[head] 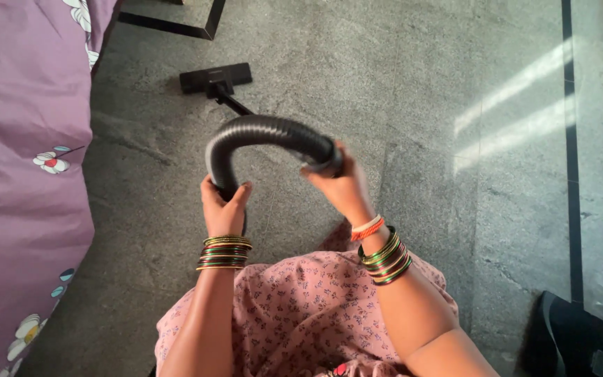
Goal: The person uses a vacuum cleaner with a flexible hose and floor nozzle to clean a tiled floor. They move the nozzle back and forth across the surface, maneuvering around a bed and a red mat.
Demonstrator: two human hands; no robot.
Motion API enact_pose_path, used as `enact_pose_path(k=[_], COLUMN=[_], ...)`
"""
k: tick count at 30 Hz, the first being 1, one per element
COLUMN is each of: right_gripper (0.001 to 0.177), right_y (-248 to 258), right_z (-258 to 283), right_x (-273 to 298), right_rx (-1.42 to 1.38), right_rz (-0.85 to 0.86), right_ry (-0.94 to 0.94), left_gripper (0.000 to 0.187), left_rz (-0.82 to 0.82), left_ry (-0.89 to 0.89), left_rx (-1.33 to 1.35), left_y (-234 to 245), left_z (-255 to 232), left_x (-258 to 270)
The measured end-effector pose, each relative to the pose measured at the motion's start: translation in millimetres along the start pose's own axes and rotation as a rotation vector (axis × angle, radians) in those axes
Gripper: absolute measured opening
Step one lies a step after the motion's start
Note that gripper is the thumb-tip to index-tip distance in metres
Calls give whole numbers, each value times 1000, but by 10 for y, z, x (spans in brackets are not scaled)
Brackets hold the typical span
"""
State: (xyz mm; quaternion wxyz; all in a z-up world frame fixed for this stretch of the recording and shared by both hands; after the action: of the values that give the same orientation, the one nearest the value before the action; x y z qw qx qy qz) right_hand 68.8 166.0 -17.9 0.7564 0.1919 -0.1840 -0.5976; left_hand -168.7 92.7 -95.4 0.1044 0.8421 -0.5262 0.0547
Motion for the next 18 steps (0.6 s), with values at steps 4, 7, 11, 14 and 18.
enact_pose_path(k=[4,7,11,14,18], right_gripper=[46,43,37,36,34], right_y=[-292,-653,-696,-730,-641], right_z=[279,480,798,841,605], right_x=[471,880,1415,1403,894], right_rx=[-71,-183,-518,-565,-490], right_rz=[362,797,1028,1059,952], right_ry=[364,466,618,535,371], left_gripper=[47,31,22,31,42], left_rz=[-29,51,93,158,259], left_ry=[-17,-90,-146,-118,10], left_rx=[239,201,-201,-172,-503], left_y=[255,405,310,327,322], left_z=[146,320,415,300,140], left_x=[-41,-81,118,221,113])
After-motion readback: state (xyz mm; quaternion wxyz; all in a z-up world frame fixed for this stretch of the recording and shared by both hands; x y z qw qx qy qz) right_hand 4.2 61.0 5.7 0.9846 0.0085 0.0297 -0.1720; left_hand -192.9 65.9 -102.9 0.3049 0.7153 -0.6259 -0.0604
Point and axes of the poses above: each hand's wrist, its own x-axis away from the middle knuckle, its own y-axis out of the back of the hand, z = x × y, the point moved 3 cm from there along -x, towards the middle knuckle, and after that the axes turned 8 degrees about z, right-handed, at the moved point
